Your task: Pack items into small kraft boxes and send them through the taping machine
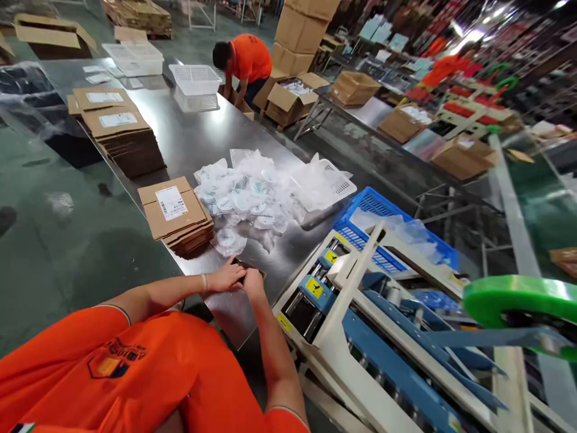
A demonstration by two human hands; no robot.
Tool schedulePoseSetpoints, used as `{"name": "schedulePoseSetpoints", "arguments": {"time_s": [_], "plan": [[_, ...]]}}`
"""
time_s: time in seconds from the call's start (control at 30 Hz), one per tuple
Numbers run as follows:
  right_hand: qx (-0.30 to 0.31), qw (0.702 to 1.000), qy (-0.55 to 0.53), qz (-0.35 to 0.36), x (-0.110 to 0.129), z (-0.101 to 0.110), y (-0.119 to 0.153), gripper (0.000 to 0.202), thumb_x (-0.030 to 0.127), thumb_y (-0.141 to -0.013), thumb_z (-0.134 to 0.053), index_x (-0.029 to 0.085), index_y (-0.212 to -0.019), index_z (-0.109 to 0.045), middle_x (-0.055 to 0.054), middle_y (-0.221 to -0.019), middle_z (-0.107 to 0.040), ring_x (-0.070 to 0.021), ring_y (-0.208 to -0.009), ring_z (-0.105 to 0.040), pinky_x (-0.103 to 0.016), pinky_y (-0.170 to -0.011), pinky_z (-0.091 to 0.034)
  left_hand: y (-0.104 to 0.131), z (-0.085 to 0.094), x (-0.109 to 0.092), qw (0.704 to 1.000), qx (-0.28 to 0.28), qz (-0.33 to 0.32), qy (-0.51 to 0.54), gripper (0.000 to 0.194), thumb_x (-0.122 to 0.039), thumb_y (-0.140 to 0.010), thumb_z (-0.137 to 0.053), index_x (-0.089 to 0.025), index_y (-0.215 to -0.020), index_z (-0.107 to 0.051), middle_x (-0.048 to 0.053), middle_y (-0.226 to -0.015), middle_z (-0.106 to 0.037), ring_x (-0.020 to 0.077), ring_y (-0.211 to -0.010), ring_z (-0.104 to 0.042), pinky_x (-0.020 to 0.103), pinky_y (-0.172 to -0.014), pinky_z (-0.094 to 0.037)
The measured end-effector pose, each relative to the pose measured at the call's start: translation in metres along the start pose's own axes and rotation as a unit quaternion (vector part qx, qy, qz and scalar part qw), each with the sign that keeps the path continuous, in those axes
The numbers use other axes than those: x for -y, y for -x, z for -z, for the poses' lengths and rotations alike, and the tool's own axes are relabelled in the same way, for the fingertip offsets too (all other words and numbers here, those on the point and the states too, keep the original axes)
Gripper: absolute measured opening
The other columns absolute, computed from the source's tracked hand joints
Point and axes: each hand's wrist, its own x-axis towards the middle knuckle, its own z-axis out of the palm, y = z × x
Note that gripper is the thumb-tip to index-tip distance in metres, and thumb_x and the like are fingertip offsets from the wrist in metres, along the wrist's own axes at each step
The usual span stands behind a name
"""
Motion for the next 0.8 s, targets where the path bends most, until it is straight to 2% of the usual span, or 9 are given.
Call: {"name": "schedulePoseSetpoints", "arguments": {"time_s": [0.13, 0.2, 0.3, 0.4, 0.47, 0.57, 0.67, 0.77, 0.8], "plan": [[-0.218, 0.967, -0.074, -0.105, -0.041, 0.002, 0.047, 0.018, 0.027, -0.094, -0.060, 0.019, -0.094, -0.076, -0.015, -0.095, -0.081, -0.0284, -0.095, -0.077, -0.037, -0.089, -0.062, -0.003, 0.008, -0.004, 1.000, 0.001, -0.003, -0.026, 0.037, -0.052, -0.110, -0.065, -0.018, -0.123, -0.073, 0.014, -0.118, -0.076, 0.0319, -0.115, -0.067, 0.062, -0.128, -0.031], [-0.260, 0.940, -0.169, -0.144, -0.052, -0.006, 0.053, 0.019, 0.036, -0.092, -0.061, 0.021, -0.087, -0.072, -0.010, -0.079, -0.075, -0.0278, -0.081, -0.074, -0.038, -0.077, -0.063, -0.004, 0.010, -0.008, 1.000, 0.006, -0.001, -0.023, 0.037, -0.049, -0.109, -0.065, -0.019, -0.130, -0.074, 0.016, -0.122, -0.076, 0.0351, -0.121, -0.065, 0.066, -0.129, -0.029], [-0.183, 0.949, -0.237, -0.097, -0.048, -0.022, 0.039, 0.019, 0.040, -0.087, -0.066, 0.023, -0.079, -0.069, -0.001, -0.064, -0.064, -0.0243, -0.067, -0.068, -0.034, -0.065, -0.061, -0.004, 0.011, -0.013, 1.000, 0.016, 0.009, -0.010, 0.042, -0.048, -0.107, -0.065, -0.019, -0.137, -0.073, 0.020, -0.132, -0.076, 0.0404, -0.129, -0.063, 0.070, -0.130, -0.023], [-0.129, 0.974, -0.187, -0.015, -0.040, -0.032, 0.021, 0.020, 0.031, -0.089, -0.066, 0.026, -0.070, -0.070, -0.004, -0.065, -0.065, -0.0246, -0.069, -0.070, -0.036, -0.071, -0.063, -0.006, 0.012, -0.017, 1.000, 0.017, 0.020, 0.015, 0.046, -0.046, -0.105, -0.067, -0.019, -0.141, -0.073, 0.022, -0.144, -0.073, 0.0425, -0.136, -0.061, 0.071, -0.132, -0.019], [-0.123, 0.978, -0.165, 0.016, -0.043, -0.033, 0.018, 0.022, 0.027, -0.092, -0.064, 0.026, -0.072, -0.073, -0.008, -0.074, -0.071, -0.0267, -0.078, -0.074, -0.039, -0.080, -0.066, -0.008, 0.013, -0.017, 0.999, 0.013, 0.032, 0.040, 0.047, -0.044, -0.102, -0.070, -0.019, -0.141, -0.073, 0.022, -0.145, -0.073, 0.0422, -0.137, -0.062, 0.071, -0.132, -0.019], [-0.139, 0.979, -0.120, 0.089, -0.052, -0.034, 0.033, 0.021, 0.031, -0.099, -0.063, 0.024, -0.095, -0.082, -0.012, -0.098, -0.079, -0.0299, -0.099, -0.077, -0.048, -0.095, -0.068, -0.009, 0.021, -0.013, 0.995, 0.021, 0.035, 0.090, 0.045, -0.043, -0.099, -0.073, -0.020, -0.137, -0.075, 0.020, -0.138, -0.076, 0.0417, -0.139, -0.061, 0.069, -0.133, -0.022], [-0.135, 0.979, -0.068, 0.136, -0.053, -0.039, 0.056, 0.026, 0.033, -0.103, -0.062, 0.020, -0.113, -0.083, -0.016, -0.119, -0.080, -0.0300, -0.113, -0.074, -0.050, -0.103, -0.066, 0.001, 0.034, 0.001, 0.978, 0.007, 0.046, 0.203, 0.036, -0.040, -0.100, -0.067, -0.023, -0.131, -0.077, 0.016, -0.136, -0.077, 0.0367, -0.142, -0.061, 0.063, -0.133, -0.030], [-0.084, 0.989, -0.041, 0.112, -0.045, -0.042, 0.066, 0.028, 0.024, -0.107, -0.056, 0.018, -0.116, -0.082, -0.015, -0.128, -0.078, -0.0257, -0.117, -0.071, -0.043, -0.109, -0.062, 0.015, 0.041, 0.028, 0.930, -0.081, 0.164, 0.319, 0.047, -0.044, -0.098, -0.068, -0.022, -0.139, -0.072, 0.016, -0.149, -0.070, 0.0323, -0.145, -0.060, 0.055, -0.127, -0.045], [-0.065, 0.992, -0.036, 0.100, -0.043, -0.041, 0.065, 0.029, 0.021, -0.108, -0.054, 0.018, -0.115, -0.082, -0.014, -0.130, -0.078, -0.0246, -0.117, -0.069, -0.041, -0.110, -0.061, 0.017, 0.040, 0.038, 0.914, -0.070, 0.192, 0.350, 0.058, -0.047, -0.092, -0.075, -0.021, -0.144, -0.069, 0.017, -0.152, -0.068, 0.0324, -0.148, -0.059, 0.054, -0.125, -0.047]]}}
